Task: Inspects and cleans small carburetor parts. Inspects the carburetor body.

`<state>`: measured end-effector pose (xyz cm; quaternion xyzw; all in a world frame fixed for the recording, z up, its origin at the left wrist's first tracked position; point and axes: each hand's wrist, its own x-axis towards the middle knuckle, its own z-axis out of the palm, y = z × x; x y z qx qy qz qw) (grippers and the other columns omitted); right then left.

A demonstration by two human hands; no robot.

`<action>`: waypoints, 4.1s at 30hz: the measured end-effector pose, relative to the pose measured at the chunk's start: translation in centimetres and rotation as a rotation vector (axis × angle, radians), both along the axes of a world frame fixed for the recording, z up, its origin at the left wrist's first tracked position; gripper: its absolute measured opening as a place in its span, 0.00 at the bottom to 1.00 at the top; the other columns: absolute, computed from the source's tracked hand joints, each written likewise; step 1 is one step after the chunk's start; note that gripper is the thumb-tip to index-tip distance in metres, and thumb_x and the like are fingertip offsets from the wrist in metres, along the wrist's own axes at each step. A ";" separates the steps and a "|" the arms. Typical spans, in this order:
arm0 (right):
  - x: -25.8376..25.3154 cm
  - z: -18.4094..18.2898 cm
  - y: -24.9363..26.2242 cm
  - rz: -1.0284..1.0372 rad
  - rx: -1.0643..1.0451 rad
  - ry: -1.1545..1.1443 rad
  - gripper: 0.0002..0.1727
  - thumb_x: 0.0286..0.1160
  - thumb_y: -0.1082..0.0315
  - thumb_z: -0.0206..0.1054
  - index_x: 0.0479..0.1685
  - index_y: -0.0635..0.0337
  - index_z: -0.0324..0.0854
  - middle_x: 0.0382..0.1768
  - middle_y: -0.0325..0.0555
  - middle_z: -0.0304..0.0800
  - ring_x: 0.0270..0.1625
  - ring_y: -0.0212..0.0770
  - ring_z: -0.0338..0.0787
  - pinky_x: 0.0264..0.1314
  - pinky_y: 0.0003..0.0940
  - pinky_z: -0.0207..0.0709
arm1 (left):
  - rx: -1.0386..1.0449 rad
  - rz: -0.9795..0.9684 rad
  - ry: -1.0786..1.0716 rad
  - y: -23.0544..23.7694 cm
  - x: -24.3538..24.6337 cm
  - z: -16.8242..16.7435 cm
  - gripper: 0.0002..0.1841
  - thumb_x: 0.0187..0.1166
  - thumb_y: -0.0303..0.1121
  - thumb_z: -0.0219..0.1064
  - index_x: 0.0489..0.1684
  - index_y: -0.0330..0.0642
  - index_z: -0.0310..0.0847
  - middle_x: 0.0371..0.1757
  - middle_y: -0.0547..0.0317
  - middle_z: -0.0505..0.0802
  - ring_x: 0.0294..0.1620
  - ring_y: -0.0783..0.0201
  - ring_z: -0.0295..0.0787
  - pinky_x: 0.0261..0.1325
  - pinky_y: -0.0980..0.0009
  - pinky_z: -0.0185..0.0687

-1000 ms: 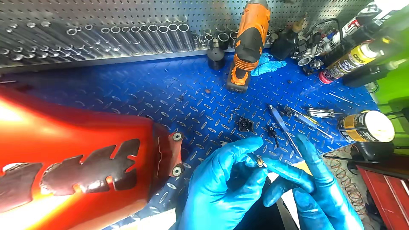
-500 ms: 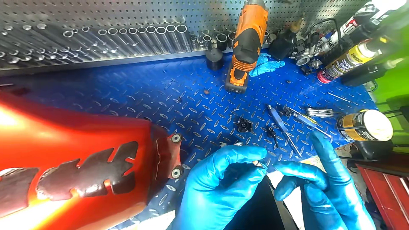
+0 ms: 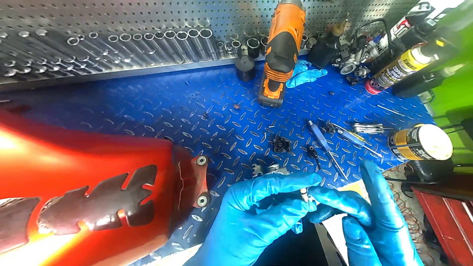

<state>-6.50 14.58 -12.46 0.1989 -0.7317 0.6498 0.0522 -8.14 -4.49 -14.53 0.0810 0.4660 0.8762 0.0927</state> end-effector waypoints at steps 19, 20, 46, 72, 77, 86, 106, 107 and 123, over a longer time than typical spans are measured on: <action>-0.4 -0.6 9.5 -0.462 -0.085 0.106 0.31 0.89 0.65 0.56 0.92 0.48 0.58 0.55 0.36 0.95 0.47 0.32 0.94 0.51 0.26 0.88 | -0.155 -0.135 -0.074 0.2 0.1 0.3 0.17 0.79 0.23 0.68 0.63 0.46 0.90 0.52 0.60 0.97 0.41 0.70 0.94 0.42 0.76 0.91; -0.6 -1.1 12.2 -0.591 -0.021 0.129 0.33 0.87 0.66 0.57 0.92 0.48 0.58 0.55 0.35 0.94 0.48 0.33 0.94 0.53 0.28 0.88 | -0.200 -0.132 -0.057 -0.4 0.0 -0.4 0.18 0.76 0.22 0.68 0.63 0.47 0.90 0.53 0.62 0.97 0.43 0.70 0.94 0.45 0.75 0.92; 1.0 -4.6 29.9 -0.603 0.747 -0.350 0.38 0.79 0.70 0.55 0.92 0.64 0.52 0.55 0.48 0.91 0.56 0.34 0.90 0.63 0.35 0.84 | -0.305 0.099 -0.195 4.8 1.1 0.2 0.12 0.76 0.22 0.68 0.53 0.41 0.91 0.46 0.68 0.97 0.41 0.74 0.93 0.46 0.77 0.91; -0.4 -4.5 6.3 0.393 0.170 -0.232 0.46 0.78 0.71 0.71 0.95 0.43 0.49 0.52 0.34 0.93 0.60 0.31 0.89 0.77 0.33 0.76 | -0.388 -0.138 -0.135 2.8 5.7 -2.6 0.30 0.75 0.24 0.72 0.81 0.36 0.73 0.55 0.58 0.93 0.43 0.77 0.87 0.46 0.80 0.86; -0.4 -4.3 5.9 0.424 0.237 -0.201 0.45 0.78 0.70 0.71 0.94 0.50 0.50 0.50 0.36 0.93 0.59 0.31 0.89 0.76 0.33 0.76 | -0.449 -0.206 -0.126 1.7 5.4 -2.1 0.30 0.76 0.24 0.72 0.81 0.38 0.73 0.55 0.56 0.93 0.43 0.75 0.89 0.47 0.77 0.87; -0.1 -4.4 5.4 0.295 0.215 -0.230 0.48 0.75 0.70 0.74 0.94 0.56 0.49 0.46 0.37 0.93 0.56 0.31 0.88 0.76 0.33 0.75 | -0.370 -0.323 -0.075 0.2 2.9 -2.9 0.27 0.79 0.25 0.70 0.80 0.33 0.73 0.54 0.55 0.94 0.47 0.72 0.91 0.53 0.74 0.89; -0.5 -8.1 5.6 -0.293 0.099 -0.197 0.47 0.73 0.71 0.73 0.94 0.46 0.54 0.43 0.34 0.92 0.48 0.31 0.90 0.58 0.25 0.85 | -1.578 0.058 0.338 -0.6 -1.0 -10.5 0.49 0.49 0.71 0.75 0.71 0.45 0.84 0.59 0.45 0.92 0.62 0.39 0.87 0.65 0.36 0.78; -0.6 -7.7 5.7 -0.287 0.091 -0.191 0.46 0.73 0.70 0.73 0.94 0.43 0.55 0.44 0.33 0.92 0.48 0.30 0.90 0.58 0.25 0.85 | -1.454 0.088 0.258 -0.9 -0.6 -10.2 0.50 0.47 0.72 0.76 0.73 0.46 0.83 0.62 0.48 0.91 0.66 0.44 0.85 0.69 0.40 0.77; -1.0 -1.3 5.2 -0.070 0.069 -0.007 0.43 0.80 0.65 0.70 0.94 0.37 0.52 0.48 0.19 0.91 0.50 0.20 0.89 0.64 0.20 0.80 | -0.887 0.304 0.350 -0.1 2.8 -5.1 0.52 0.48 0.66 0.85 0.81 0.59 0.73 0.68 0.67 0.87 0.71 0.71 0.78 0.77 0.69 0.72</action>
